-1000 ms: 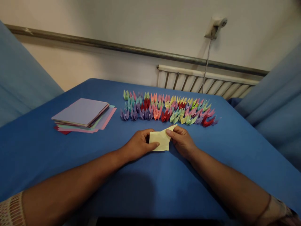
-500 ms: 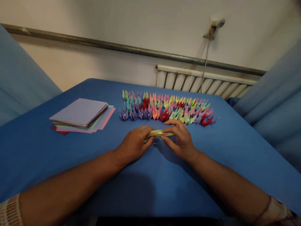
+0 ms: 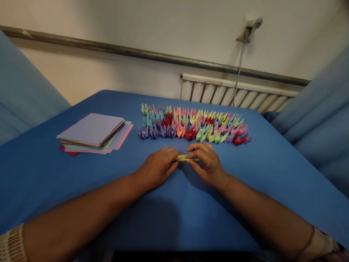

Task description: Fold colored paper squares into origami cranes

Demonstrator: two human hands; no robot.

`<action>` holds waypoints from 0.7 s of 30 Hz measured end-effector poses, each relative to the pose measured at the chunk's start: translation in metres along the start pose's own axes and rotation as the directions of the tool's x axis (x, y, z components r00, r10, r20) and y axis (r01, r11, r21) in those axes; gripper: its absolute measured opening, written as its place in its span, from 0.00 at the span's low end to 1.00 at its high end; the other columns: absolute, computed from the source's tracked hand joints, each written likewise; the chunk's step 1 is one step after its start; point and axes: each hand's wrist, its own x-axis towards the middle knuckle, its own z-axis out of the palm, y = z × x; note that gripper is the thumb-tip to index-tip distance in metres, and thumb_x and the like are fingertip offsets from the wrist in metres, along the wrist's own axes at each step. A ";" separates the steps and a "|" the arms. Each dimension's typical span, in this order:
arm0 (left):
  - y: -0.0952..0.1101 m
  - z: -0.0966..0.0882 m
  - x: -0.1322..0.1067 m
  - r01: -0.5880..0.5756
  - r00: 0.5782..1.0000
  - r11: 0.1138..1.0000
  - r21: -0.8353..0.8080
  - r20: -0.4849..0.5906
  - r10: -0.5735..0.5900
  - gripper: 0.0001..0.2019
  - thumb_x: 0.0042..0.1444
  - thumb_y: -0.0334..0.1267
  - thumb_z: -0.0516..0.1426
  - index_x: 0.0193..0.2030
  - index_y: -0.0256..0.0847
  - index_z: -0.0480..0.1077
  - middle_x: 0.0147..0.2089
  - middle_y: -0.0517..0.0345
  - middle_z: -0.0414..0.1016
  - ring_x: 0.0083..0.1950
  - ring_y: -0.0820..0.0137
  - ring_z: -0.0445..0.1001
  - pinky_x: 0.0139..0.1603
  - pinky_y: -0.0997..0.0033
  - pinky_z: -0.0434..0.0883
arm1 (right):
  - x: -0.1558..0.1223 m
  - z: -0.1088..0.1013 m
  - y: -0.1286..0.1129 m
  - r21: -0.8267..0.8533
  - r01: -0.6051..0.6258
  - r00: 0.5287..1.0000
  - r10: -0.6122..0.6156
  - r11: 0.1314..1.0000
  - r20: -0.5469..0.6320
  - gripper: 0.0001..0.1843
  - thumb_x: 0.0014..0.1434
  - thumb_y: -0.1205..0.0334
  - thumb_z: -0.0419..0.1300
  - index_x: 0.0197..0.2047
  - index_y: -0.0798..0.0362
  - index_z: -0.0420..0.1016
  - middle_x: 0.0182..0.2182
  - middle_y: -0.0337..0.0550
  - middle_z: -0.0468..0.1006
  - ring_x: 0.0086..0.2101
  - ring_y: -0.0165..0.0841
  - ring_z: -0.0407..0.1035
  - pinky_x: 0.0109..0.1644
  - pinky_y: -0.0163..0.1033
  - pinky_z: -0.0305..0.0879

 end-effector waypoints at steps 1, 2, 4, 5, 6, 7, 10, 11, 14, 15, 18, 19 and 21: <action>0.000 0.000 0.000 0.006 1.000 1.000 -0.010 0.004 -0.006 0.04 0.60 0.32 0.53 0.39 0.39 0.68 0.35 0.58 0.71 0.36 0.69 0.70 0.36 0.70 0.65 | 0.000 0.000 0.000 0.007 0.003 1.000 -0.003 1.000 -0.001 0.02 0.61 0.64 0.60 0.38 0.48 0.71 0.42 0.42 0.76 0.43 0.35 0.71 0.51 0.47 0.61; -0.001 0.000 0.001 0.013 1.000 1.000 -0.023 0.007 -0.013 0.03 0.60 0.32 0.53 0.38 0.39 0.68 0.35 0.58 0.70 0.36 0.69 0.69 0.36 0.70 0.64 | 0.000 0.000 0.001 0.016 0.006 1.000 -0.006 1.000 -0.001 0.01 0.62 0.64 0.59 0.38 0.48 0.71 0.41 0.41 0.77 0.42 0.35 0.71 0.51 0.47 0.61; -0.001 -0.001 0.002 0.035 0.999 0.997 -0.064 0.011 -0.034 0.03 0.59 0.31 0.53 0.37 0.39 0.68 0.34 0.58 0.70 0.36 0.69 0.69 0.36 0.71 0.64 | 0.001 0.000 0.001 0.036 0.000 1.000 -0.001 0.999 0.003 0.01 0.61 0.63 0.60 0.37 0.47 0.71 0.41 0.41 0.77 0.42 0.35 0.71 0.51 0.47 0.61; 0.000 -0.002 0.002 0.046 0.999 0.995 -0.087 0.015 -0.045 0.04 0.58 0.31 0.53 0.37 0.39 0.68 0.34 0.59 0.70 0.36 0.70 0.69 0.36 0.71 0.64 | 0.001 0.000 0.001 0.042 -0.011 1.000 0.011 0.999 0.001 0.02 0.60 0.63 0.61 0.37 0.47 0.70 0.41 0.41 0.77 0.42 0.35 0.71 0.51 0.47 0.61; 0.000 -0.002 0.003 0.058 0.998 0.992 -0.109 0.018 -0.057 0.04 0.58 0.31 0.53 0.37 0.39 0.69 0.34 0.59 0.70 0.35 0.70 0.69 0.36 0.71 0.64 | 0.001 0.001 0.001 0.044 -0.024 1.000 0.024 0.999 -0.002 0.04 0.59 0.62 0.62 0.37 0.48 0.70 0.42 0.41 0.77 0.43 0.36 0.71 0.51 0.47 0.61; 0.000 -0.002 0.003 0.071 0.997 0.989 -0.129 0.023 -0.069 0.04 0.59 0.32 0.53 0.37 0.39 0.69 0.34 0.59 0.70 0.35 0.70 0.69 0.36 0.71 0.64 | 0.001 0.001 0.001 0.044 -0.038 0.999 0.038 0.998 -0.005 0.06 0.58 0.61 0.64 0.37 0.48 0.69 0.42 0.42 0.77 0.43 0.36 0.71 0.51 0.48 0.61; 0.000 -0.001 0.005 0.118 0.993 0.977 -0.176 0.047 -0.111 0.05 0.58 0.34 0.53 0.34 0.38 0.69 0.32 0.60 0.69 0.33 0.71 0.68 0.34 0.72 0.62 | 0.001 0.000 0.001 0.038 -0.061 0.998 0.062 0.997 -0.027 0.10 0.56 0.59 0.65 0.37 0.48 0.68 0.42 0.43 0.77 0.44 0.38 0.71 0.51 0.48 0.61; 0.000 0.000 0.005 0.140 0.990 0.971 -0.191 0.052 -0.133 0.05 0.58 0.35 0.54 0.33 0.38 0.68 0.30 0.61 0.69 0.32 0.71 0.67 0.33 0.72 0.62 | 0.001 0.000 0.001 0.037 -0.065 0.997 0.066 0.997 -0.036 0.09 0.56 0.59 0.65 0.37 0.48 0.67 0.42 0.43 0.77 0.44 0.38 0.71 0.51 0.48 0.61; -0.002 0.004 0.005 0.213 0.977 0.938 -0.273 0.073 -0.200 0.07 0.57 0.38 0.55 0.30 0.39 0.67 0.27 0.63 0.67 0.29 0.72 0.65 0.30 0.73 0.60 | 0.002 0.000 0.002 0.025 -0.072 0.995 0.074 0.997 -0.064 0.09 0.57 0.60 0.64 0.34 0.49 0.66 0.41 0.43 0.77 0.43 0.37 0.71 0.49 0.47 0.62; -0.003 0.005 0.005 0.235 0.972 0.922 -0.308 0.083 -0.220 0.08 0.57 0.40 0.55 0.31 0.39 0.68 0.27 0.64 0.67 0.29 0.73 0.65 0.30 0.74 0.60 | 0.002 0.000 0.003 0.013 -0.066 0.996 0.067 0.998 -0.064 0.09 0.57 0.60 0.64 0.33 0.49 0.66 0.41 0.43 0.77 0.43 0.37 0.71 0.49 0.47 0.62; -0.003 0.007 0.004 0.272 0.962 0.875 -0.401 0.118 -0.245 0.10 0.58 0.44 0.55 0.33 0.38 0.69 0.28 0.64 0.68 0.29 0.73 0.65 0.29 0.74 0.60 | 0.001 0.001 0.005 -0.022 -0.035 0.999 0.035 0.999 -0.040 0.07 0.58 0.60 0.64 0.33 0.49 0.68 0.40 0.43 0.77 0.42 0.37 0.71 0.49 0.47 0.61; -0.003 0.007 0.004 0.274 0.962 0.865 -0.421 0.128 -0.242 0.11 0.58 0.45 0.56 0.34 0.38 0.70 0.28 0.63 0.68 0.29 0.73 0.66 0.29 0.75 0.60 | 0.000 0.001 0.005 -0.024 -0.030 0.999 0.029 0.999 -0.032 0.06 0.58 0.61 0.63 0.34 0.49 0.69 0.40 0.42 0.77 0.42 0.36 0.71 0.50 0.47 0.61; -0.002 0.007 0.004 0.267 0.963 0.857 -0.440 0.143 -0.226 0.13 0.59 0.48 0.56 0.34 0.38 0.70 0.28 0.63 0.69 0.30 0.73 0.66 0.29 0.75 0.61 | -0.001 0.003 0.006 -0.007 -0.026 0.999 0.026 1.000 -0.024 0.04 0.59 0.62 0.63 0.35 0.49 0.71 0.40 0.42 0.77 0.41 0.35 0.71 0.50 0.47 0.62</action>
